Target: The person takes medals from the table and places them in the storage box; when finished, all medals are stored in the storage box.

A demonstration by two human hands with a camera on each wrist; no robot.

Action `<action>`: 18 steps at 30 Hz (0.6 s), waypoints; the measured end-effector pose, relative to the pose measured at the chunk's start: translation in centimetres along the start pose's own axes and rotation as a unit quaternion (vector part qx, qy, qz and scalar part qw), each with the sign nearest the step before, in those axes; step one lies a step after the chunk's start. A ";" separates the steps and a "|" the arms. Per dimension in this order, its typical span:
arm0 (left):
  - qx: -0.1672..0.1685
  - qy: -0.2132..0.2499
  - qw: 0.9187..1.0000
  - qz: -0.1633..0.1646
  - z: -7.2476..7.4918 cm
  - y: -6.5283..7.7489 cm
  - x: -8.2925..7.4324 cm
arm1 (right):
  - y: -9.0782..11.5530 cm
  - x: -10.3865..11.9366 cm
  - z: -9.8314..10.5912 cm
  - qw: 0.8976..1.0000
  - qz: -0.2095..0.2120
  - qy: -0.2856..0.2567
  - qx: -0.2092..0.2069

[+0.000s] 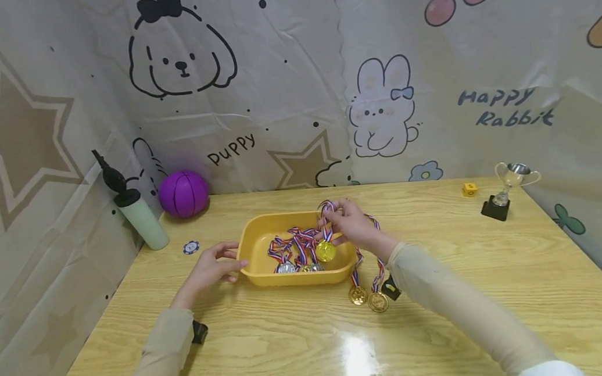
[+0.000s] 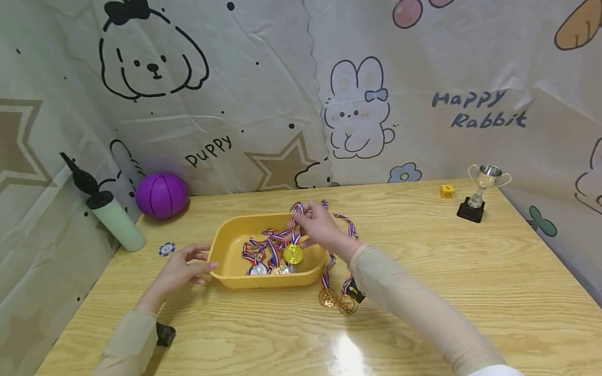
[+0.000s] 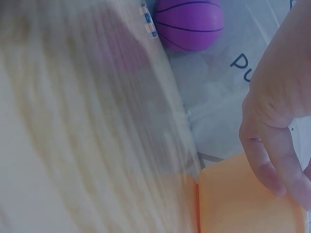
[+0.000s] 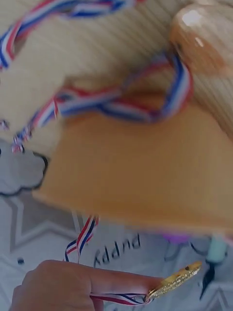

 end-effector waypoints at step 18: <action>-0.001 0.001 1.000 0.006 -0.1 0.0 0.0 | -1.0 -3.2 -1.5 0.955 -0.031 0.290 0.062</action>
Point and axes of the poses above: each hand's wrist, its own y-axis away from the middle knuckle, its own z-axis out of the back of the hand, x = y × z, the point moved 7 cm from there along -y, towards the middle knuckle, and after that the axes turned 10 degrees about z, right-handed, at the moved point
